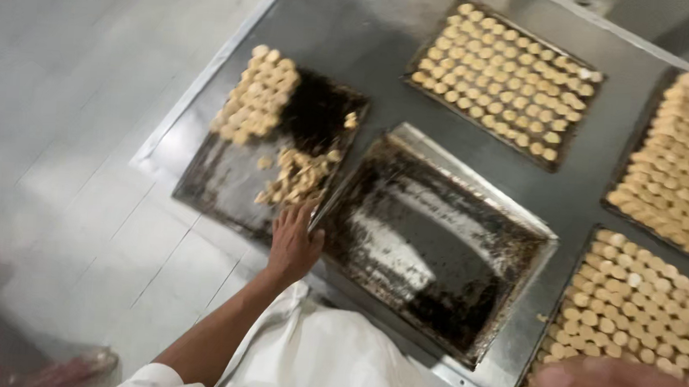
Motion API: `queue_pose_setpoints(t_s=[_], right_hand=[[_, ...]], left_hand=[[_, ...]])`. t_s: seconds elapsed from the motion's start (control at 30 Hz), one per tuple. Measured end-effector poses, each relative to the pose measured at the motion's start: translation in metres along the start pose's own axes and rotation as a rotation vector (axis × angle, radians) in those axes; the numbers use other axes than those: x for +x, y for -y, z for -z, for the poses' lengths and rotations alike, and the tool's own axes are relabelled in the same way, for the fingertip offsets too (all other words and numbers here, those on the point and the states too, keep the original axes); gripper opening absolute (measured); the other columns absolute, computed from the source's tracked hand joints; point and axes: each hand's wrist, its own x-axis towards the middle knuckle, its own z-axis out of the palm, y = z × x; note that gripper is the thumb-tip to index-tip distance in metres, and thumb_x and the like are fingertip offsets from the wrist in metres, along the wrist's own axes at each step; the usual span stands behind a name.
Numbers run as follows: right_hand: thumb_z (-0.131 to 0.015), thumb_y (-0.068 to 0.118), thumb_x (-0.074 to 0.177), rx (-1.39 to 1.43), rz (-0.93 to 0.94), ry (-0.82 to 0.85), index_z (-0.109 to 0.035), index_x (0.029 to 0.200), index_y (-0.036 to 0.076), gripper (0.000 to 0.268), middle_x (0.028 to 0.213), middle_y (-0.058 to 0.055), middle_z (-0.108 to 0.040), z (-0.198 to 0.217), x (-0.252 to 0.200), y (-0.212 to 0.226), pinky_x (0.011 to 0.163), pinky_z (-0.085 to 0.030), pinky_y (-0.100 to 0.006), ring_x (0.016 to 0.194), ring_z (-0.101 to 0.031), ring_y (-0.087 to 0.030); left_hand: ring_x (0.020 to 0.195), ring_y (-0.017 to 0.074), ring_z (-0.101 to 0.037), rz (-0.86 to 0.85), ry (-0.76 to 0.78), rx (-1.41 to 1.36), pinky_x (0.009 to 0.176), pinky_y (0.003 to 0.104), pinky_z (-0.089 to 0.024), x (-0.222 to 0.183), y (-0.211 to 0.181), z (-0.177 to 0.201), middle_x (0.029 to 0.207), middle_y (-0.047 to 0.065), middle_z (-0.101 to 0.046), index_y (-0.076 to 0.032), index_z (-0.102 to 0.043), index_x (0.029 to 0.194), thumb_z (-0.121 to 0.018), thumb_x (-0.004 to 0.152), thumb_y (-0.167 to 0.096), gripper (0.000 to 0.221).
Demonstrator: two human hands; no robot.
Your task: The person arranges small, round baked goods onto metal trays by hand, moving them from a pile into neat rows.
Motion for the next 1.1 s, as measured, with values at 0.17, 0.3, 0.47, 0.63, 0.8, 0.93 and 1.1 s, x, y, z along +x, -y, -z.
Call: queue_pose_setpoints(t_s=[0.17,0.3,0.47,0.63,0.8,0.93,1.1], right_hand=[[-0.074,0.011,0.086,-0.022,-0.047,0.038,-0.058,0.097,0.009,0.020,0.111,-0.010,-0.065,-0.017,-0.013,0.027,0.076,-0.057,-0.040,0.091,-0.069,-0.029],[-0.074,0.011,0.084,0.086,-0.253,0.129,-0.056,0.093,0.010,0.020,0.109,-0.009,-0.065,-0.071,-0.028,0.037,0.074,-0.056,-0.039,0.088,-0.068,-0.027],[-0.071,0.013,0.087,0.325,-0.662,0.247,-0.064,0.107,0.008,0.021,0.113,-0.008,-0.067,-0.143,-0.053,0.062,0.063,-0.055,-0.034,0.084,-0.070,-0.022],[-0.068,0.014,0.089,0.534,-1.074,0.317,-0.066,0.115,0.007,0.027,0.107,-0.006,-0.068,-0.186,-0.067,0.087,0.061,-0.055,-0.031,0.083,-0.069,-0.017],[-0.069,0.013,0.089,0.528,-1.211,0.318,-0.067,0.115,0.007,0.027,0.106,-0.007,-0.070,-0.201,-0.075,0.110,0.073,-0.055,-0.034,0.082,-0.068,-0.018],[-0.070,0.011,0.088,0.521,-1.494,0.405,-0.067,0.115,0.007,0.027,0.107,-0.006,-0.071,-0.205,-0.081,0.119,0.067,-0.056,-0.036,0.081,-0.068,-0.020],[-0.067,0.007,0.089,0.522,-1.684,0.451,-0.065,0.119,0.007,0.030,0.111,-0.008,-0.069,-0.209,-0.117,0.126,0.073,-0.060,-0.035,0.088,-0.071,-0.019]], left_hand=[[0.129,0.0416,-0.048,0.033,-0.069,0.003,0.107,0.055,-0.038,-0.028,0.028,0.016,0.136,0.021,-0.054,-0.009,-0.046,0.145,-0.070,0.083,-0.013,0.067],[0.127,0.0436,-0.049,0.135,-0.157,-0.017,0.106,0.052,-0.043,-0.002,0.086,0.024,0.139,0.024,-0.050,-0.008,-0.044,0.146,-0.071,0.082,-0.013,0.069],[0.132,0.0439,-0.048,0.271,-0.176,-0.028,0.107,0.051,-0.043,0.063,0.166,0.067,0.143,0.024,-0.049,-0.008,-0.042,0.149,-0.067,0.085,-0.009,0.068],[0.129,0.0408,-0.051,0.151,-0.020,-0.031,0.106,0.049,-0.044,0.117,0.185,0.078,0.141,0.023,-0.051,-0.008,-0.045,0.145,-0.066,0.086,-0.012,0.062],[0.127,0.0371,-0.053,-0.090,0.008,0.082,0.107,0.050,-0.046,0.167,0.176,0.061,0.129,0.017,-0.057,-0.010,-0.050,0.143,-0.064,0.088,-0.016,0.057],[0.129,0.0379,-0.048,-0.135,0.026,0.136,0.101,0.052,-0.044,0.239,0.164,0.048,0.133,0.016,-0.056,-0.011,-0.055,0.135,-0.068,0.088,-0.025,0.051],[0.134,0.0385,-0.041,-0.163,0.118,0.305,0.105,0.055,-0.039,0.317,0.144,0.022,0.140,0.016,-0.051,-0.011,-0.061,0.132,-0.069,0.090,-0.038,0.050]])
